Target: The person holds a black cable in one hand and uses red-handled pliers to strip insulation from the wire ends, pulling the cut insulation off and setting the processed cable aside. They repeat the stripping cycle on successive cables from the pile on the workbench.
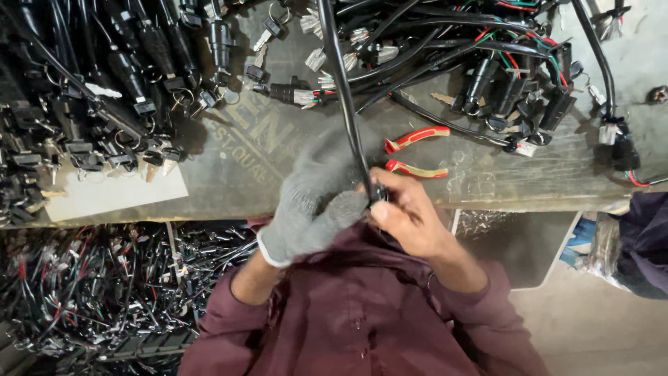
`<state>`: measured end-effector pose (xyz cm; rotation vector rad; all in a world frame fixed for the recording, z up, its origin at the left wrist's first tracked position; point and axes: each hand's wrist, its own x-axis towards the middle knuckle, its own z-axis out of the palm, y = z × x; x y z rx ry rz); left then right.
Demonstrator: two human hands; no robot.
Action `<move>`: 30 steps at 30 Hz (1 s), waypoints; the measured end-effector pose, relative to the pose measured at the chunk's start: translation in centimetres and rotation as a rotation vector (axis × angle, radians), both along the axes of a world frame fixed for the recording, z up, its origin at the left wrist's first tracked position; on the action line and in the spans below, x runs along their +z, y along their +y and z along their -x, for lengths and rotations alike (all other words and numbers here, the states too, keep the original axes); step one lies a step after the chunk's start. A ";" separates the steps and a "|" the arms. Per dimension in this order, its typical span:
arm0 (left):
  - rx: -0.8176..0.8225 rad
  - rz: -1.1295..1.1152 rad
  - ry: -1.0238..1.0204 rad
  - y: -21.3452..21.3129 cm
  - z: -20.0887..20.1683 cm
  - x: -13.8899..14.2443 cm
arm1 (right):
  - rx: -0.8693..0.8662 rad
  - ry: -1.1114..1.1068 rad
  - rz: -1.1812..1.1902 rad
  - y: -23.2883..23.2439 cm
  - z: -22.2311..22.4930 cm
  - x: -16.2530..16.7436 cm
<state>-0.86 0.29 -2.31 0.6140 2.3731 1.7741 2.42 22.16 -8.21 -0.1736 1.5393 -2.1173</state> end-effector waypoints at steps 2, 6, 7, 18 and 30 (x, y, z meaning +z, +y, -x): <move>-0.152 -0.073 0.011 -0.3 0.2 -0.1 | 0.002 0.088 -0.109 -0.2 0.2 0.4; -0.099 -0.008 0.097 0.1 0.1 0.0 | 0.009 0.268 -0.136 -0.9 1.9 1.4; -0.065 0.022 0.116 0.2 0.1 0.1 | 0.012 0.222 -0.136 -0.9 2.4 1.6; -0.272 -0.311 -0.082 -0.3 -0.2 -0.1 | 0.387 -0.089 0.267 1.9 -1.9 -5.1; 0.036 -0.392 -0.312 0.7 -1.5 -3.7 | -0.357 0.461 -0.572 -1.1 1.1 -0.5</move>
